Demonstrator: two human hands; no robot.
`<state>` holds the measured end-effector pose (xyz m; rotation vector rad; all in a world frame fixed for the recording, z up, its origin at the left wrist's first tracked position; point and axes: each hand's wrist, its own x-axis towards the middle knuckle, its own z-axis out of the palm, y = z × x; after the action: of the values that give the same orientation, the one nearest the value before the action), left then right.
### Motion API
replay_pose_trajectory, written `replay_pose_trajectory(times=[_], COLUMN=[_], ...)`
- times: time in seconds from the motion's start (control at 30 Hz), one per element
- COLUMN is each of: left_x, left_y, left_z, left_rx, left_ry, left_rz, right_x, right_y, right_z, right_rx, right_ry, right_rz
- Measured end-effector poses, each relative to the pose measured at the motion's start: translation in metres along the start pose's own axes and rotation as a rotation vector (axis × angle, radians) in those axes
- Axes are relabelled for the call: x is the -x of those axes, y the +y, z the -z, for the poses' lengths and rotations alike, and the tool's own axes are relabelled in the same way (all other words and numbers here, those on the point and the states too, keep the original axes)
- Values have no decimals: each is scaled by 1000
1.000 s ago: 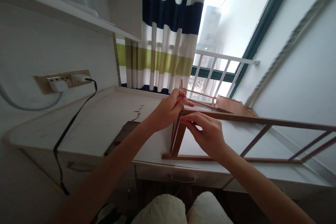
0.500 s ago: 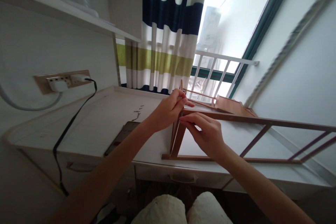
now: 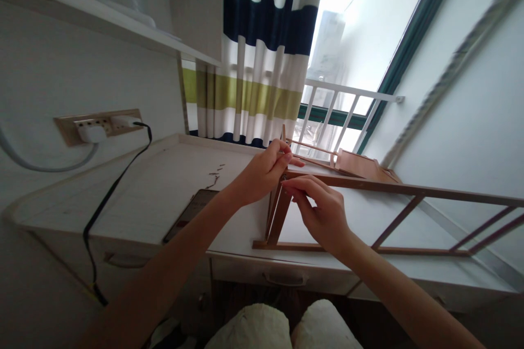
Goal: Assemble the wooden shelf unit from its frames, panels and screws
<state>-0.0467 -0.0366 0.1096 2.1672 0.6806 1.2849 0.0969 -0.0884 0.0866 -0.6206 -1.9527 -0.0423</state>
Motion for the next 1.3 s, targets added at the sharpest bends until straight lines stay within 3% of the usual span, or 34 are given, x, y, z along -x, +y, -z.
replay_pose_trajectory(times=[0.2, 0.33, 0.5, 0.87, 1.07, 1.3], left_x=[1, 3, 4, 0, -2, -2], left_y=[-7, -10, -8, -12, -12, -10], left_z=[1, 6, 14, 21, 25, 27], left_rx=[121, 247, 394, 423, 420, 362], left_ry=[-44, -117, -231, -347, -402, -399], left_rz=[-4, 3, 32, -2, -21, 30], right_x=[5, 8, 8, -2, -4, -6], right_y=[-1, -1, -6, -10, -13, -18], right_z=[-4, -6, -5, -15, -8, 3], right_rx=[11, 21, 137, -188, 89, 536], right_ry=[36, 111, 94, 46, -25, -242], right_rz=[-34, -109, -162, -345, -194, 44])
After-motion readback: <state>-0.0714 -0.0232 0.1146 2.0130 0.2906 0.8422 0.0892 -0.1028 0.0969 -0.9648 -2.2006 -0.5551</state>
